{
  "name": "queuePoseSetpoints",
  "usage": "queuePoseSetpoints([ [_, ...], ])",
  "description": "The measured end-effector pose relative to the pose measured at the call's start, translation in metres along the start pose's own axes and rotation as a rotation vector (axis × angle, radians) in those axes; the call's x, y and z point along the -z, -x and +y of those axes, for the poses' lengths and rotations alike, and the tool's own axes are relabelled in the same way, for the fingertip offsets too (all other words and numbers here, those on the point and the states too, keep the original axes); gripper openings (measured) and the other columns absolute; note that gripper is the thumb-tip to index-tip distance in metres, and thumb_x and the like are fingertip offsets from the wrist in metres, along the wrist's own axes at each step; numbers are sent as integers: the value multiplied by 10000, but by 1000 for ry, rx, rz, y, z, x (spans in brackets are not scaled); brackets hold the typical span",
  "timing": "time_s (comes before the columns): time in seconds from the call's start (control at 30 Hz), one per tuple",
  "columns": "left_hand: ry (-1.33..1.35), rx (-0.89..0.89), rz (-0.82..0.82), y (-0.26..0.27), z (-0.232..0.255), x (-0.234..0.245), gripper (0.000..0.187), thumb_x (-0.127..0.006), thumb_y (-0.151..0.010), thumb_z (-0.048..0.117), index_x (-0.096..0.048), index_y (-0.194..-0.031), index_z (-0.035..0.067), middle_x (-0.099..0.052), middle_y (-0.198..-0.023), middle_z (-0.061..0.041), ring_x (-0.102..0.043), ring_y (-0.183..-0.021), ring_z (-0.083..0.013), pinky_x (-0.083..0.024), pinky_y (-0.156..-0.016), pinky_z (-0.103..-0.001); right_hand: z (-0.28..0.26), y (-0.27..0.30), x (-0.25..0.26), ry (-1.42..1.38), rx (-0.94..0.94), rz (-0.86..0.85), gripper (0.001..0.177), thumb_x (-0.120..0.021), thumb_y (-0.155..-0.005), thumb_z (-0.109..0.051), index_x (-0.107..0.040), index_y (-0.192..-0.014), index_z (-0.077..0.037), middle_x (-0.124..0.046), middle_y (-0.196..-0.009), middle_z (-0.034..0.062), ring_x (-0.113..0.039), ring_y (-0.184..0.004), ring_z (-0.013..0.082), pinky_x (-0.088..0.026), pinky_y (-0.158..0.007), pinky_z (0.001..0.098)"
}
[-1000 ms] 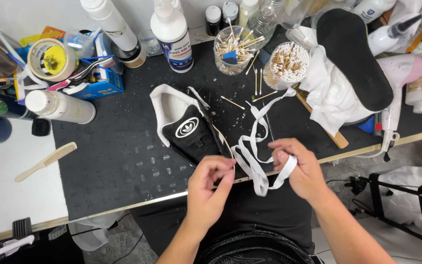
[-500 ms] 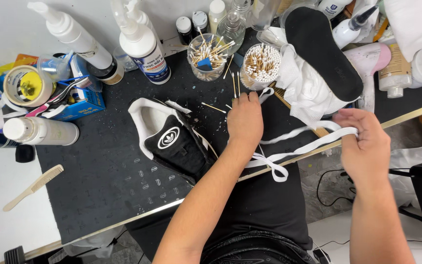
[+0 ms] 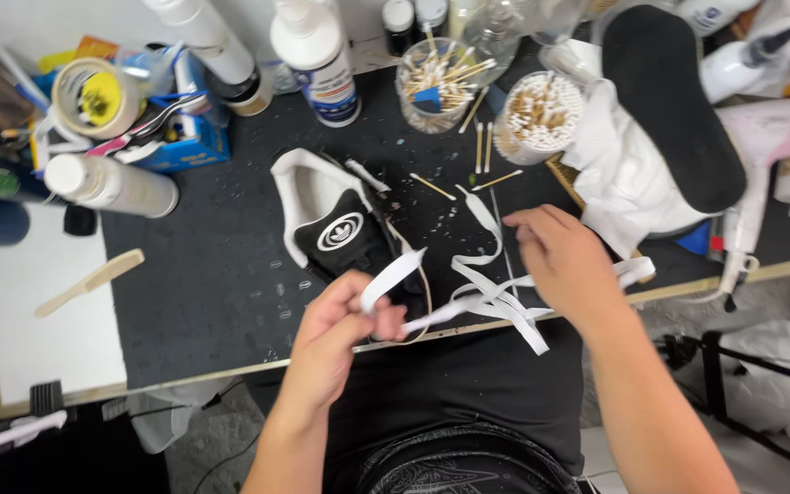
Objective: The person laces a black sneaker with white laces, threading them through the eyelets and tying a knot. They then pick up a spray bottle and apply liquid to the shoe's surface.
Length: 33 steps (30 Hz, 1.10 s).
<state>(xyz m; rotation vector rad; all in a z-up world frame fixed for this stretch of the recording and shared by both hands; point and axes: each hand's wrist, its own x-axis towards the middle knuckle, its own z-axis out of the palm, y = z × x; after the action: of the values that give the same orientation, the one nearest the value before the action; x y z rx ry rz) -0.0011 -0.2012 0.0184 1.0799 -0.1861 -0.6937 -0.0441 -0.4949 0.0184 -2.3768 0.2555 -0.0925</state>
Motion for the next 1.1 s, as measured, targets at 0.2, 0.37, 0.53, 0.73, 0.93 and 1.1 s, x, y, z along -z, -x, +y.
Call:
queuePoseSetpoints([
  [0.2, 414, 130, 249, 63, -18, 56, 235, -545, -1020, 150, -648, -1048, -59, -527, -700, 27, -419, -536, -38, -450, -559, -248, 4, -37, -66, 197, 229, 263, 205, -775, -868, -136, -697, -1028, -35, -662, -1009, 134, -627, -960, 352, -513, -826, 444],
  [0.37, -262, 53, 547, 64, -26, 58, 194, -604, -1013, 175, -702, -1023, 8, -523, -686, 44, -468, -595, -44, -427, -558, -241, 1, -33, -81, 343, 221, 272, 92, -759, -887, -43, -683, -939, -36, -660, -1011, 123, -593, -982, 355, -497, -877, 452],
  [0.53, -487, 63, 472, 53, -18, 39, 186, -681, -950, 159, -717, -1059, 13, -646, -784, 49, -568, -717, -17, -469, -633, -201, -8, -4, -81, -186, 114, 161, 71, -695, -981, -36, -644, -1024, -13, -677, -865, 64, -613, -788, 157, -481, -734, 303],
  [0.73, -337, -105, 445, 45, -25, 34, 222, -829, -840, 24, -657, -980, 23, -641, -817, 15, -495, -643, -20, -419, -567, -196, -14, 20, -77, -340, 75, -87, 118, -758, -889, -47, -706, -992, -23, -687, -774, 22, -588, -678, 56, -459, -600, 214],
  [0.93, -100, -279, 373, 52, -35, 48, 285, -775, -872, -73, -592, -1058, 39, -663, -886, -21, -657, -795, -64, -533, -691, -221, -26, 17, -72, -310, 106, -178, 114, -721, -899, -61, -704, -1005, -23, -715, -894, 44, -687, -767, 95, -559, -622, 253],
  [1.1, -89, -362, 330, 45, -42, 57, 322, -765, -861, -93, -565, -1075, 41, -640, -1001, -21, -686, -950, -87, -549, -798, -228, -33, 12, -75, -210, 99, -155, 134, -716, -903, -89, -695, -1019, -25, -722, -923, 62, -707, -764, 139, -567, -639, 275],
])
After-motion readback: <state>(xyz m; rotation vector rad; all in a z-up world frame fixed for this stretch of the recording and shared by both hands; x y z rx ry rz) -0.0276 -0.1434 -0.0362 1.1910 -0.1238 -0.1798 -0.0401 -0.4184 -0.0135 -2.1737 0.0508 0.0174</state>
